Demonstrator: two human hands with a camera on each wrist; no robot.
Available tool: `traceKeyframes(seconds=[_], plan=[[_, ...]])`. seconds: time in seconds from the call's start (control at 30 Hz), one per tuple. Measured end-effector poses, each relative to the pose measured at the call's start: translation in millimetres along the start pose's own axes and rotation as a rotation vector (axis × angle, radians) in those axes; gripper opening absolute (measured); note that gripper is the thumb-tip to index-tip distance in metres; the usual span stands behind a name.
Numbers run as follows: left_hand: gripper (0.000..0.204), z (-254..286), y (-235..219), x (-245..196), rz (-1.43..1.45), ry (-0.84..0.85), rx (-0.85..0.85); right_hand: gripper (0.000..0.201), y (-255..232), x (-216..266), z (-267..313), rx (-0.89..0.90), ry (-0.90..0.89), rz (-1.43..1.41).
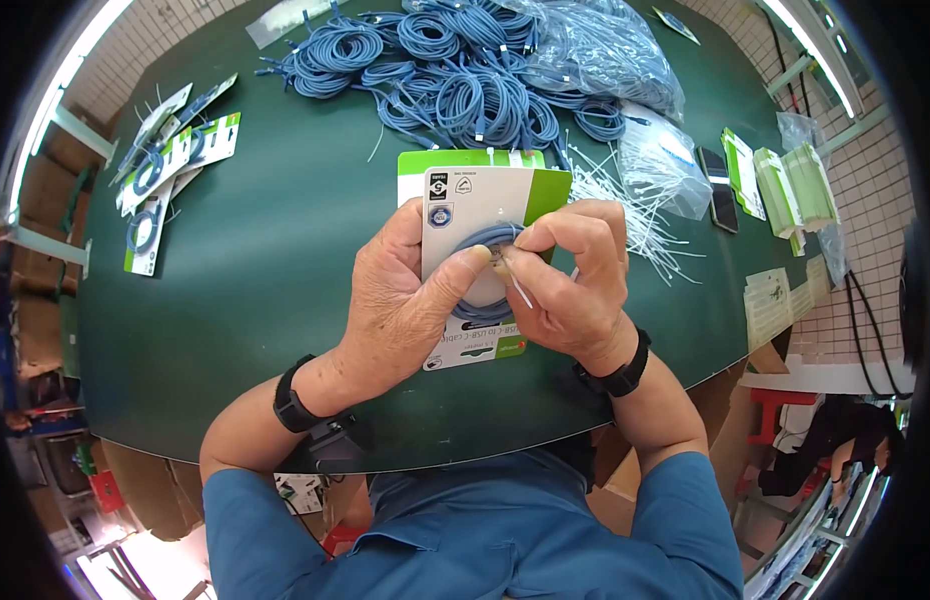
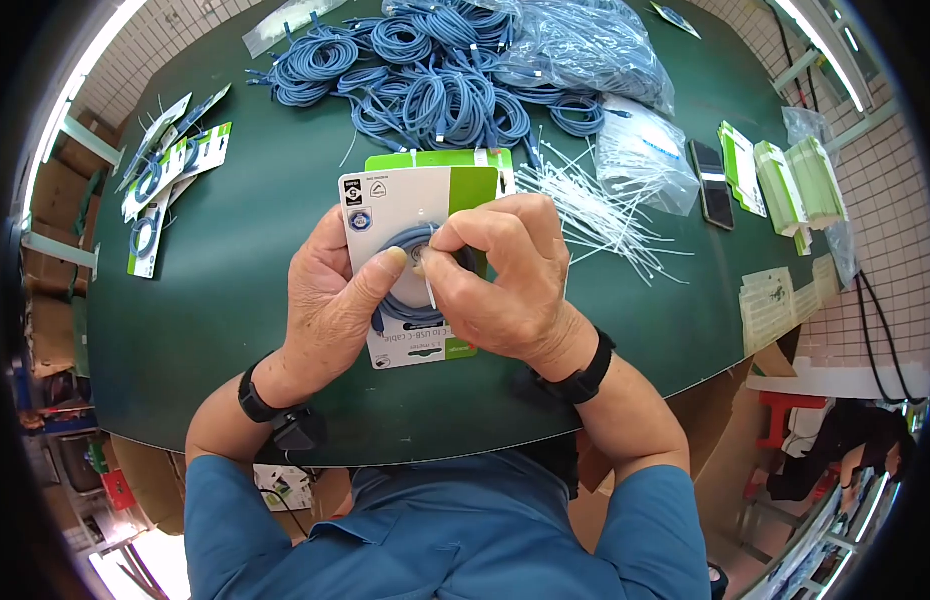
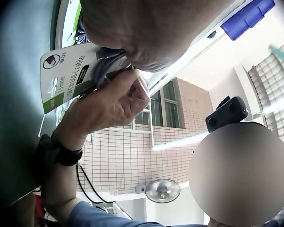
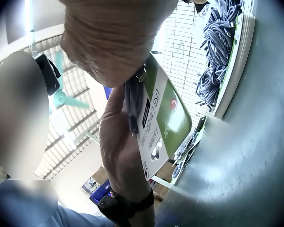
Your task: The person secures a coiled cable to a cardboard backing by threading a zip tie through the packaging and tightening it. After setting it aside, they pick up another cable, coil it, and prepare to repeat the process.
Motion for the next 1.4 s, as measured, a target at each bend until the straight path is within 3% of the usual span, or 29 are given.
traceKeyframes(seconds=[0.6,0.97,1.4], plan=[[0.036,-2.1,-3.9,-0.4,0.114,0.016,-0.039,0.038,-0.4,13.8,3.7,0.013,-0.092,-0.243],[0.035,-1.6,-3.3,1.1,0.122,0.021,-0.05,0.032,-0.4,11.5,2.2,0.022,-0.017,-0.398],[0.032,-1.2,-3.3,14.7,0.051,-0.041,-0.016,0.023,5.0,8.0,-0.8,-0.018,0.117,-0.392]])
Point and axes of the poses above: each hand's wrist, its own z-axis away from the middle knuckle, its own y-axis out of the palm, x = y × z, the point moved 6 cm from there along -z, towards the middle knuckle, and after that the axes turned 1 degree about -z, right-handed, at the moved point
